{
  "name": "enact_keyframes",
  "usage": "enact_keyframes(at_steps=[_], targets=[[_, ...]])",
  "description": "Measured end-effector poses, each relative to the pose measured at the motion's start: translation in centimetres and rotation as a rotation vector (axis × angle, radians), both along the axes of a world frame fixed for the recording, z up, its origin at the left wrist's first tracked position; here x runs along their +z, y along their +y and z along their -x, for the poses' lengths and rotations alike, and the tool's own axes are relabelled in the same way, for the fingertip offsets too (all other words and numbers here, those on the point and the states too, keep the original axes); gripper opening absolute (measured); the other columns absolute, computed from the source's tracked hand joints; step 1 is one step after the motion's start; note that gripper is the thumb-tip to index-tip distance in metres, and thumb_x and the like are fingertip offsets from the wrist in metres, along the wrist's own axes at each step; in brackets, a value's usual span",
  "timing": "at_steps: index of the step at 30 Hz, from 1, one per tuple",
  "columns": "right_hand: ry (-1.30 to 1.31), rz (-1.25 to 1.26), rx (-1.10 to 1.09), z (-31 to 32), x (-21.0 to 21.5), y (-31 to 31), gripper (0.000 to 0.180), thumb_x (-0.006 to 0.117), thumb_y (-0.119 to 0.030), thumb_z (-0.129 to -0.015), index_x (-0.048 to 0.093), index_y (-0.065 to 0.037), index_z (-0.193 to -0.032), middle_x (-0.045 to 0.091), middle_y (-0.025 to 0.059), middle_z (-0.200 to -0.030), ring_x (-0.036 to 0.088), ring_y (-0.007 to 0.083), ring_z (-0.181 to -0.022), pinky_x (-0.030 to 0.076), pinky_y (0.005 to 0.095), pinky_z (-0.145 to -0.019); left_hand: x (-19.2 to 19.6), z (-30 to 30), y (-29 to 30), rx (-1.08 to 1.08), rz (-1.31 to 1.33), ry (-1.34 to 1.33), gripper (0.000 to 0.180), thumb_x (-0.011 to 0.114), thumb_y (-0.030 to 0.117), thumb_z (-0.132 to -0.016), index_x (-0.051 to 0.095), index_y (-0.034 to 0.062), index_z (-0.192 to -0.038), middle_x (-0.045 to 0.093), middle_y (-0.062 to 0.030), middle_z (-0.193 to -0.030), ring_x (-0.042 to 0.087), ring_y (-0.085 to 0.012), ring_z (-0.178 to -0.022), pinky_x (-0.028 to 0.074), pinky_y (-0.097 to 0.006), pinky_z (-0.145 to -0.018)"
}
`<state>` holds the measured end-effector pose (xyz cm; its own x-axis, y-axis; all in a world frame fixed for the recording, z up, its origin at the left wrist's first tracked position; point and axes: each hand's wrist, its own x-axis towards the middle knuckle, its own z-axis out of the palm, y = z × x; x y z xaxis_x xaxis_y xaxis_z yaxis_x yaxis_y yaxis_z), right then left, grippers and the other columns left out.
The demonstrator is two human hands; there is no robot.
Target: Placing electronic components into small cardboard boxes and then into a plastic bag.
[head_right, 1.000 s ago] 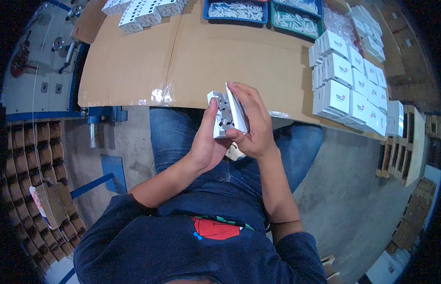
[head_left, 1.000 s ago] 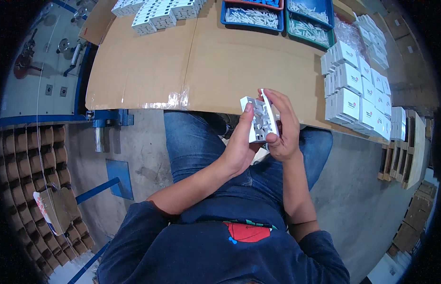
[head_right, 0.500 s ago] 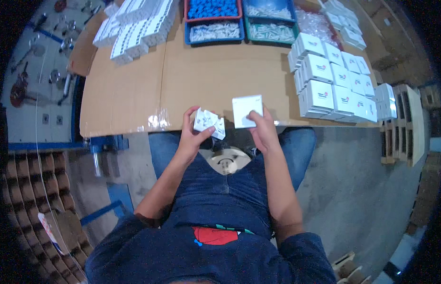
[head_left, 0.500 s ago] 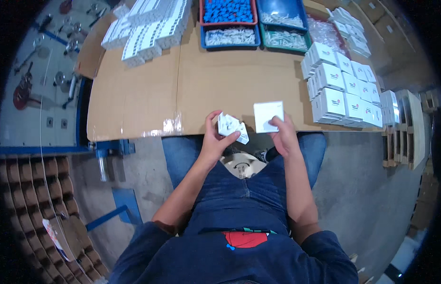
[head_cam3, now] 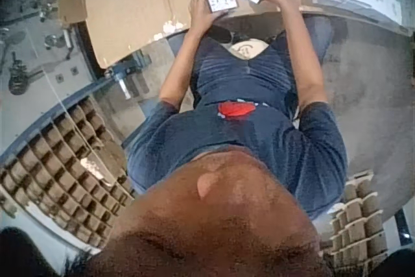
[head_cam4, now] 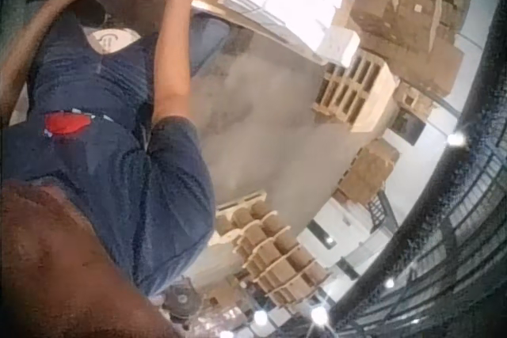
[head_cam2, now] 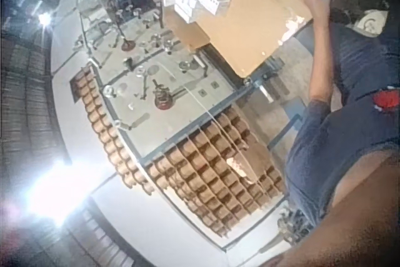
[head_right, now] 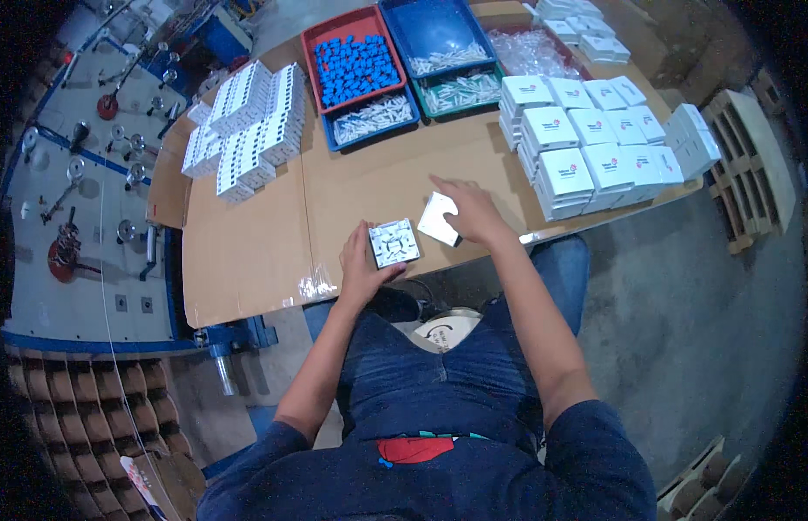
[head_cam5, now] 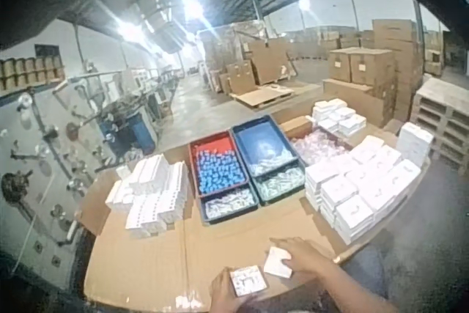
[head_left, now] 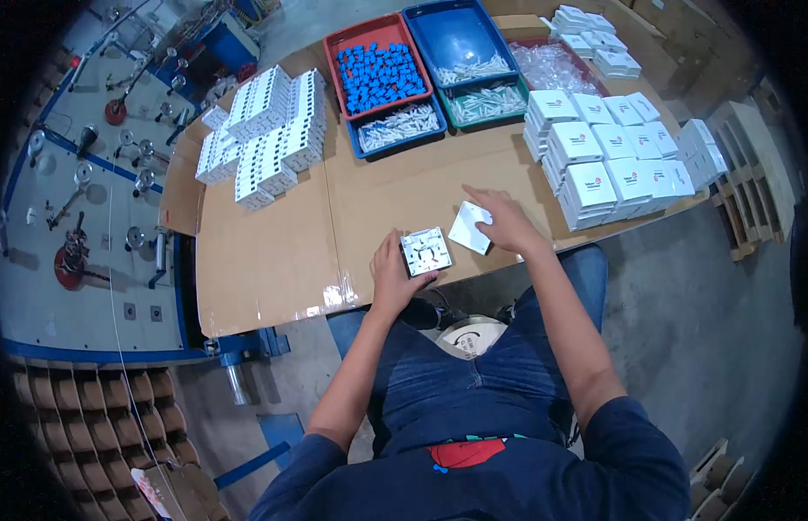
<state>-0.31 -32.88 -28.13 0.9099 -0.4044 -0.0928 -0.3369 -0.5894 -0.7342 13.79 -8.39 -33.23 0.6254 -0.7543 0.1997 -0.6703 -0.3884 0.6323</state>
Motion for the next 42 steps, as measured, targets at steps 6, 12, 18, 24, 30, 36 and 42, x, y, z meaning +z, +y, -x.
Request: enact_keyframes(at_steps=[6,12,18,24,30,36,42], targets=[[-0.015,0.263,-0.231,0.5,-0.8,2.9,0.058,0.073,-0.016,-0.081,0.06,-0.016,-0.137,0.048,0.0166,-0.148,0.044,0.0337,-0.137,0.034,0.0495,-0.114,-0.7,-0.6,-1.1,0.004,-0.039,-0.001,0.11,0.088,0.037,-0.069,0.029,-0.0025,-0.154,0.047,-0.022,-0.147,0.043,-0.0378,-0.138,0.026,-0.049,-0.115],[-0.05,0.233,0.007,1.4,-4.1,1.5,0.047,0.072,-0.011,-0.082,0.067,-0.011,-0.129,0.048,0.0174,-0.149,0.042,0.0333,-0.141,0.032,0.0479,-0.116,0.3,-1.3,-0.8,0.0,-0.066,-0.258,0.098,0.081,0.024,-0.073,0.03,-0.0039,-0.153,0.048,-0.0217,-0.146,0.043,-0.0329,-0.141,0.028,-0.05,-0.117],[-0.245,-0.182,-0.033,2.8,-4.4,0.6,0.043,0.064,0.002,-0.081,0.07,-0.005,-0.122,0.042,0.0239,-0.154,0.038,0.0368,-0.144,0.033,0.0466,-0.118,-2.5,0.4,-2.1,-0.008,0.154,-0.01,0.099,0.084,0.031,-0.074,0.032,-0.006,-0.15,0.045,-0.0273,-0.146,0.042,-0.0431,-0.137,0.032,-0.047,-0.118],[-0.149,0.231,-0.112,3.1,-6.4,1.8,0.044,0.066,-0.003,-0.082,0.069,-0.011,-0.125,0.04,0.0186,-0.157,0.033,0.0401,-0.147,0.026,0.0492,-0.121,-1.1,-0.3,-1.9,0.024,0.036,-0.157,0.101,0.086,0.039,-0.074,0.034,-0.0066,-0.148,0.042,-0.0281,-0.149,0.04,-0.0446,-0.139,0.03,-0.049,-0.118],[-0.14,0.247,-0.12,2.1,-6.0,2.3,0.041,0.068,-0.012,-0.084,0.07,-0.015,-0.125,0.043,0.0134,-0.156,0.034,0.038,-0.147,0.023,0.0583,-0.12,-1.2,-1.0,-1.6,0.045,0.008,-0.097,0.107,0.084,0.044,-0.075,0.03,-0.0052,-0.152,0.037,-0.0258,-0.156,0.034,-0.0424,-0.146,0.026,-0.052,-0.12],[-0.185,0.22,-0.137,3.0,-6.5,1.7,0.045,0.068,-0.01,-0.085,0.067,-0.017,-0.13,0.045,0.0151,-0.154,0.035,0.0385,-0.146,0.022,0.0592,-0.12,-0.5,0.1,-2.5,0.075,0.044,-0.096,0.106,0.087,0.044,-0.072,0.033,-0.0055,-0.148,0.042,-0.0275,-0.147,0.041,-0.043,-0.137,0.03,-0.052,-0.117],[-0.176,0.17,-0.19,3.7,-4.1,1.9,0.042,0.067,-0.012,-0.088,0.065,-0.011,-0.13,0.05,0.0183,-0.148,0.042,0.0362,-0.142,0.029,0.0533,-0.119,-0.1,0.8,-2.3,0.158,-0.073,-0.166,0.113,0.082,0.058,-0.071,0.032,-0.0044,-0.151,0.041,-0.0225,-0.152,0.033,-0.0395,-0.145,0.022,-0.055,-0.12]])
